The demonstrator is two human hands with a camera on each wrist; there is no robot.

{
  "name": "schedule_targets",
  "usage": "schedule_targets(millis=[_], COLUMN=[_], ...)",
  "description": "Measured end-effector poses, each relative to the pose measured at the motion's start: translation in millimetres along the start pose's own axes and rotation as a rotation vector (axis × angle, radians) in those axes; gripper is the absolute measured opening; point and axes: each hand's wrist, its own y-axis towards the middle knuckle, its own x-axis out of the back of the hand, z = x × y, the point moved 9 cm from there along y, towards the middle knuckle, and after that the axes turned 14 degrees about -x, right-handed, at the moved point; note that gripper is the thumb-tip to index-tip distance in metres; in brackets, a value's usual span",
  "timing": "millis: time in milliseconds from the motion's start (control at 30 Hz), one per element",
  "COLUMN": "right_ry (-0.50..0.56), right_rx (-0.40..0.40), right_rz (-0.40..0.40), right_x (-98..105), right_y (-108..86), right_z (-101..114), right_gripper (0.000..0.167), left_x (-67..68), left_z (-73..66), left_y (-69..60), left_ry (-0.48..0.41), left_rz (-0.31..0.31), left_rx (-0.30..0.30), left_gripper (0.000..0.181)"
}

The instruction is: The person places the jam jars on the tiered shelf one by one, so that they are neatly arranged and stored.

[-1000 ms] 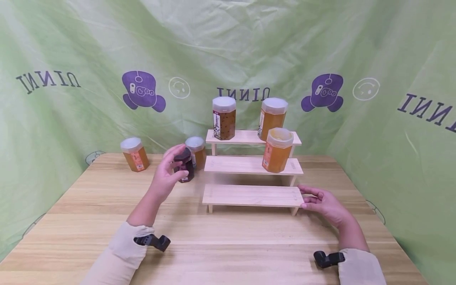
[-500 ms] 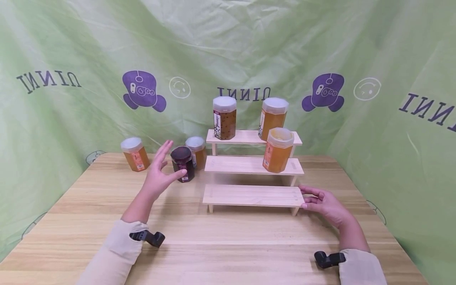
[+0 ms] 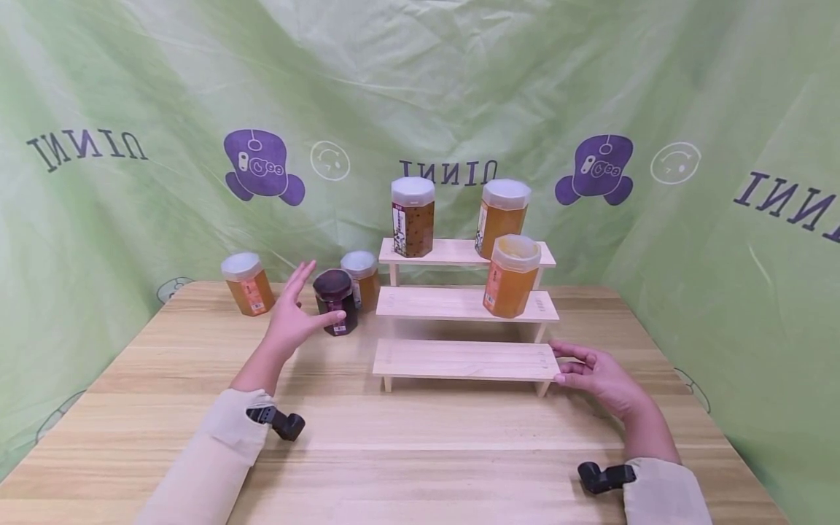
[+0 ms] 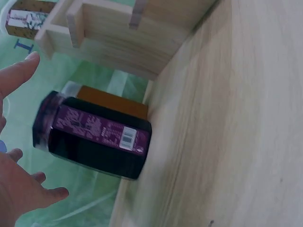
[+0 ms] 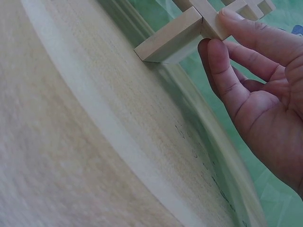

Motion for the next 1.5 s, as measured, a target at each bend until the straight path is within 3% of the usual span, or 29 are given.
schedule_targets(millis=[267, 533, 767, 1067, 1500], right_ry=[0.007, 0.015, 0.011, 0.021, 0.013], right_rx=[0.006, 0.010, 0.002, -0.003, 0.022], right_rz=[0.004, -0.001, -0.002, 0.018, 0.029], right_x=[0.0, 1.9, 1.1, -0.2, -2.3], right_y=[0.4, 0.8, 0.9, 0.8, 0.9], right_z=[-1.0, -2.0, -1.4, 1.4, 1.0], right_gripper=[0.066, 0.065, 0.066, 0.066, 0.065], left_x=[-4.3, -13.4, -17.6, -15.8, -12.9], left_z=[19.1, 38.9, 44.4, 48.1, 50.5], left_y=[5.3, 10.9, 14.3, 15.4, 5.8], left_ry=[-0.010, -0.116, -0.178, -0.151, -0.184], left_rz=[0.003, 0.006, -0.010, -0.038, -0.090], left_rx=[0.046, 0.094, 0.096, 0.110, 0.144], left_gripper=[0.112, 0.112, 0.105, 0.097, 0.093])
